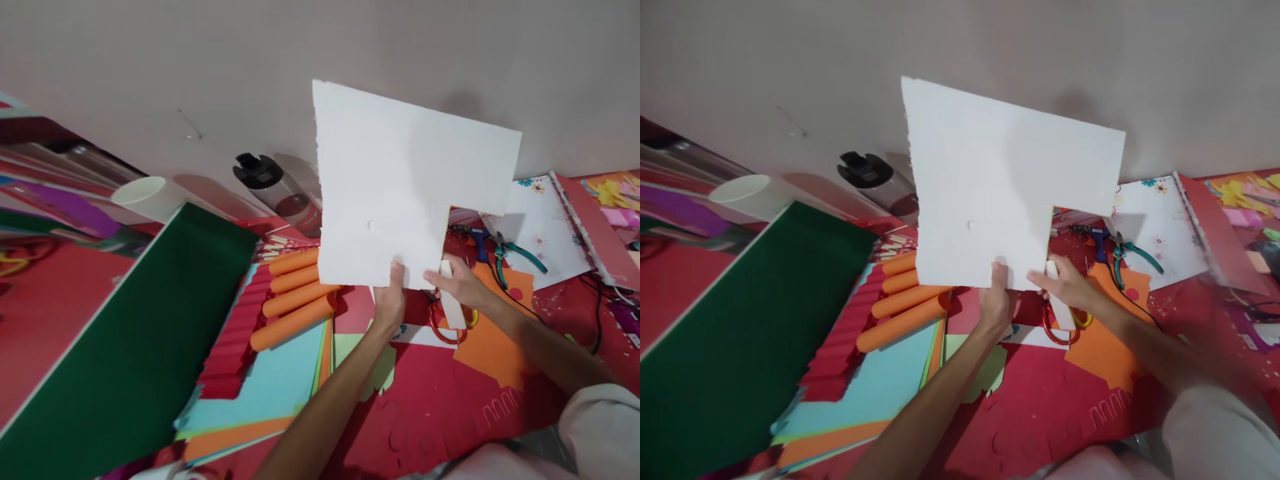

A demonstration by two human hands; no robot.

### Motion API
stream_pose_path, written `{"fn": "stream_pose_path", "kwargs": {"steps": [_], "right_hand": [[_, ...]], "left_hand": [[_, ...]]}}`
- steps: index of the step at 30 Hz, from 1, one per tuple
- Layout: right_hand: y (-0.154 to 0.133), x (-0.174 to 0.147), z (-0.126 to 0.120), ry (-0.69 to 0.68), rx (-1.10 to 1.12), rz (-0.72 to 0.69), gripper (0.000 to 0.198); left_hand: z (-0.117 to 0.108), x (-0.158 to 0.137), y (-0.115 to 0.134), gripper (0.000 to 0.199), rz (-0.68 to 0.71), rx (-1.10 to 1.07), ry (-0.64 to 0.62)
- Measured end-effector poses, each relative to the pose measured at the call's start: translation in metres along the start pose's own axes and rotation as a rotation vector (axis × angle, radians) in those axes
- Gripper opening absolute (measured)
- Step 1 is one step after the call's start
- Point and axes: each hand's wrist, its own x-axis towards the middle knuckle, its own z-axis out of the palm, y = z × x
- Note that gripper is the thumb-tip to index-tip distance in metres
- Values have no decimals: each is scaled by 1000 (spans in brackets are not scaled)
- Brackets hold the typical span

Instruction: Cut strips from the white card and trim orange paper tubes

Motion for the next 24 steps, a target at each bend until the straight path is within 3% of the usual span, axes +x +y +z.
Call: {"fn": "stream_pose_path", "kwargs": {"steps": [6,9,12,15,19,21,24], "right_hand": [[-6,5,-14,191,53,-134,36],[-8,8,-21,256,117,-154,43],[-2,8,-19,319,230,-222,45],[13,7,-9,270,293,-257,48],[32,3,0,62,116,-139,57],[34,2,0,46,73,-104,60],[27,4,-2,122,109,-133,58]], "left_hand": [[-11,23,33,54,140,-163,1],[-18,34,47,40,102,-84,-106],[-16,33,52,41,37,-83,-146],[-4,23,49,48,-35,-122,-138],[12,7,40,49,-111,-76,-229],[16,2,38,47,-102,-57,-251],[14,5,40,44,-15,-69,-143]]}}
